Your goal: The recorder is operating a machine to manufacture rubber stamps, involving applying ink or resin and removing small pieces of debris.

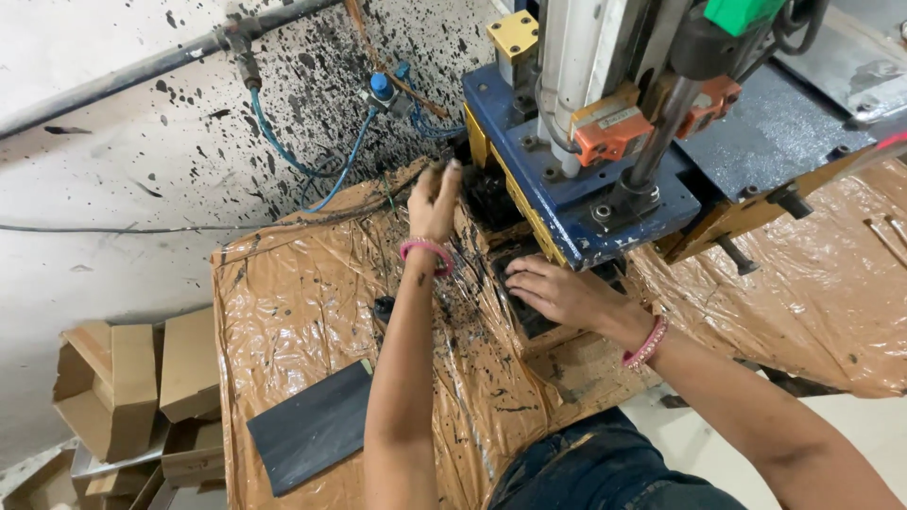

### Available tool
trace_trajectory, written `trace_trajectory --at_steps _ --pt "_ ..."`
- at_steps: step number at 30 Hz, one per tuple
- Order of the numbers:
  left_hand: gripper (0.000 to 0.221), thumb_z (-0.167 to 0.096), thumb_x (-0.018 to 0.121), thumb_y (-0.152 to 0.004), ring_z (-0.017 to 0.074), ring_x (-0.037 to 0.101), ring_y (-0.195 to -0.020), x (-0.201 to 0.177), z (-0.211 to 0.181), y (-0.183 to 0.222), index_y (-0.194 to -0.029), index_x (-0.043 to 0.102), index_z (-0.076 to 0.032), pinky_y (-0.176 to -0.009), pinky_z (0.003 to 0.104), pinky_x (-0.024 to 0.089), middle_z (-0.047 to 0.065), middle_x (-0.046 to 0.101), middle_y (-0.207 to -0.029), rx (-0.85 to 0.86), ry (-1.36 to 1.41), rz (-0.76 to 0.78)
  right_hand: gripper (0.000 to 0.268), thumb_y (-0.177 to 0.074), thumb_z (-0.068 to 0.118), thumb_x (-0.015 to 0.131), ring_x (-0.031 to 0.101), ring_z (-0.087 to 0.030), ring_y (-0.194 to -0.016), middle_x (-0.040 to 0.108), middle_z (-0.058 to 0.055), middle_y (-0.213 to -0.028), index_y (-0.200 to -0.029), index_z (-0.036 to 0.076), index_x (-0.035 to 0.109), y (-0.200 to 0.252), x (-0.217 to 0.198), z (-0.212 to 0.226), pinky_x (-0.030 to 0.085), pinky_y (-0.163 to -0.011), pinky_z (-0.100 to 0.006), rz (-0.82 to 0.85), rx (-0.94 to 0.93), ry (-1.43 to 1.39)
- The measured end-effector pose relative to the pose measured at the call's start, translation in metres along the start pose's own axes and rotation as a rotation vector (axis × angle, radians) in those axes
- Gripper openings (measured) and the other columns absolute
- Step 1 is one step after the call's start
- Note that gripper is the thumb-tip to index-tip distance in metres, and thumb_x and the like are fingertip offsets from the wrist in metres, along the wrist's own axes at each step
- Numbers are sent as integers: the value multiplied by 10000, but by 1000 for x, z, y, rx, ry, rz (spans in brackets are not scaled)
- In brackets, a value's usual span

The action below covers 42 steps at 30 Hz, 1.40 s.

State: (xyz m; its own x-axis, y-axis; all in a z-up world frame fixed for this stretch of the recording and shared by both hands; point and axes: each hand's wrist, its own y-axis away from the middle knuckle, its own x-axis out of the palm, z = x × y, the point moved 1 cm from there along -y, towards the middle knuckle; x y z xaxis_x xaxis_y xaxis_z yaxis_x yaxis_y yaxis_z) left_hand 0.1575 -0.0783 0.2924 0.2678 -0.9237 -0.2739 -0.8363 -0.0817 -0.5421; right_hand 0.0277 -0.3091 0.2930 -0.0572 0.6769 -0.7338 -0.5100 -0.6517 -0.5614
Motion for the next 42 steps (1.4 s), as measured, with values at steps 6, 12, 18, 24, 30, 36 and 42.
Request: trace_trajectory --at_steps 6,12,18,24,30,36,42 --pt "353 -312 570 -1099 121 564 -656 8 27 10 -1138 696 16 -589 240 490 148 747 -900 -168 -28 186 158 -933 134 707 699 -198 -921 689 -63 -1123 -1045 26 731 6 -3 0 594 -704 -293 58 57 60" --pt "401 -315 580 -1070 127 614 -677 12 13 0 -1104 790 25 -598 272 473 128 748 -857 -478 276 129 167 -947 108 686 677 -246 -1042 674 -90 -1129 -1075 5 710 19 15 -19 593 -861 -315 30 -70 57" --pt "368 -272 659 -1077 214 657 -1001 -6 -40 2 -1243 622 55 -853 366 562 160 696 -1128 486 -61 -53 173 -939 129 697 678 -232 -1059 701 -92 -1124 -1059 7 721 17 13 -21 577 -906 -323 25 -7 -25" --pt "277 -241 582 -1096 226 583 -675 -6 -9 -3 -1219 686 -16 -623 347 452 161 721 -959 -283 -135 257 198 -936 164 690 683 -243 -1060 709 -79 -1117 -1069 21 721 2 -2 -2 577 -913 -321 116 -96 177" --pt "328 -247 660 -1060 96 601 -871 -2 -11 -5 -1318 606 -51 -748 243 530 60 703 -1095 -132 303 113 207 -941 165 684 693 -223 -1056 713 -74 -1133 -1100 41 729 7 4 -6 584 -878 -300 94 -29 72" --pt "265 -302 523 -1147 182 610 -857 -14 -39 2 -1291 679 -144 -777 326 506 70 741 -1043 163 -223 132 205 -965 123 679 675 -221 -932 670 -107 -1136 -1126 -3 689 -13 -13 -2 549 -824 -319 77 249 -144" --pt "376 -239 716 -979 137 649 -717 -3 -2 4 -1325 640 -114 -615 274 519 66 741 -1001 -238 -20 142 174 -927 97 734 689 -245 -1035 695 -63 -1125 -1095 57 709 -24 -18 3 545 -913 -333 -106 69 16"
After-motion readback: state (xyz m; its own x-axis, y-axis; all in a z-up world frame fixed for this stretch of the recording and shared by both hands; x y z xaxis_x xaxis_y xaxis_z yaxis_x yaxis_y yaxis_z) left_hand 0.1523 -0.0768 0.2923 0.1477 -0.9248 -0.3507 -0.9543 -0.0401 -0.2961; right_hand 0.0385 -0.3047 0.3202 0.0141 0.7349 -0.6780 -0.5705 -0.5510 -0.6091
